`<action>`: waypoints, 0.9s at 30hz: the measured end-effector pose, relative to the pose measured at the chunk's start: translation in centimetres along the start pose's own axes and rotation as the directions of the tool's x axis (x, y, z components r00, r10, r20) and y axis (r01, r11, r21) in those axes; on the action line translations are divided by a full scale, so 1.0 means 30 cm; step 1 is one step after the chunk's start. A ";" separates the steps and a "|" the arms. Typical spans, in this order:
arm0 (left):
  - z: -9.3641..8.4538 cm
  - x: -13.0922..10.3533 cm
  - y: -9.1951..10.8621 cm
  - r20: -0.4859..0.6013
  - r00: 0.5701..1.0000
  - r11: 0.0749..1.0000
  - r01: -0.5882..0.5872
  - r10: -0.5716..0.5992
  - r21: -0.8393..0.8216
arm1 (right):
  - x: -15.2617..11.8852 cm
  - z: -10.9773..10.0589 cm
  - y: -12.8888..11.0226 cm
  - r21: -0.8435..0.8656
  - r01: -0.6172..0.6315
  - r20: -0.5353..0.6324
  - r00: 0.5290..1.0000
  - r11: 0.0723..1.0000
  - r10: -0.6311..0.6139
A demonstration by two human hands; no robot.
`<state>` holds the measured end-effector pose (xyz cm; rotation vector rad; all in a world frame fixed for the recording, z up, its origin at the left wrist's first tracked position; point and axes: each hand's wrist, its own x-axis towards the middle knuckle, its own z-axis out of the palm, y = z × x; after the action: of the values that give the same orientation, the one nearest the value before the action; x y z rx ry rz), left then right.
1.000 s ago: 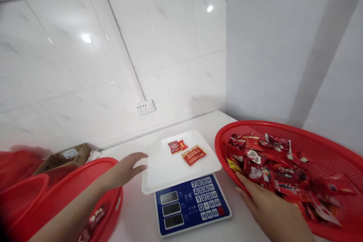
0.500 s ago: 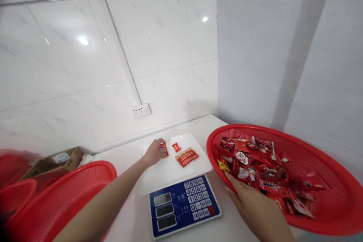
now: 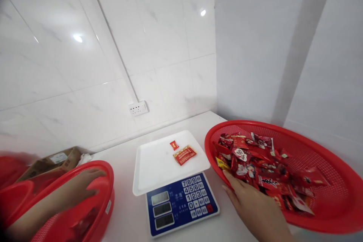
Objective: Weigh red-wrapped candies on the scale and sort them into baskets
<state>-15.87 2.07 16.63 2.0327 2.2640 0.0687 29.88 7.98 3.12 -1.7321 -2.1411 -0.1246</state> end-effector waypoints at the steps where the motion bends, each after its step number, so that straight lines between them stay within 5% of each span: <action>1: 0.014 0.023 0.032 0.004 0.999 0.999 -0.045 0.045 -0.007 | 0.000 0.000 -0.001 -0.004 -0.004 0.001 1.000 1.000 0.004; 5: 0.097 0.170 0.237 -0.008 0.965 0.962 -0.263 0.263 -0.075 | 0.002 -0.008 -0.005 -0.003 -0.015 0.008 1.000 1.000 0.015; 10: 0.237 0.385 0.501 -0.020 0.869 0.860 -0.492 0.494 -0.137 | 0.006 -0.029 -0.014 0.015 -0.007 0.034 0.999 1.000 0.007; 15: 0.307 0.508 0.611 -0.026 0.835 0.826 -0.548 0.550 -0.129 | 0.005 -0.041 -0.021 -0.009 0.006 0.025 1.000 1.000 -0.006; 21: 0.224 0.420 0.537 -0.052 0.893 0.888 -0.451 0.448 -0.092 | 0.000 -0.034 -0.018 -0.103 0.020 0.018 1.000 0.994 -0.018; 27: 0.053 0.166 0.217 -0.095 0.958 0.959 -0.275 0.269 -0.061 | -0.004 -0.005 0.001 -0.115 0.051 -0.046 0.997 0.992 -0.056</action>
<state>-9.78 7.67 15.48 2.3288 1.9763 0.2599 29.95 7.83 3.22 -1.7153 -2.1838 -0.3067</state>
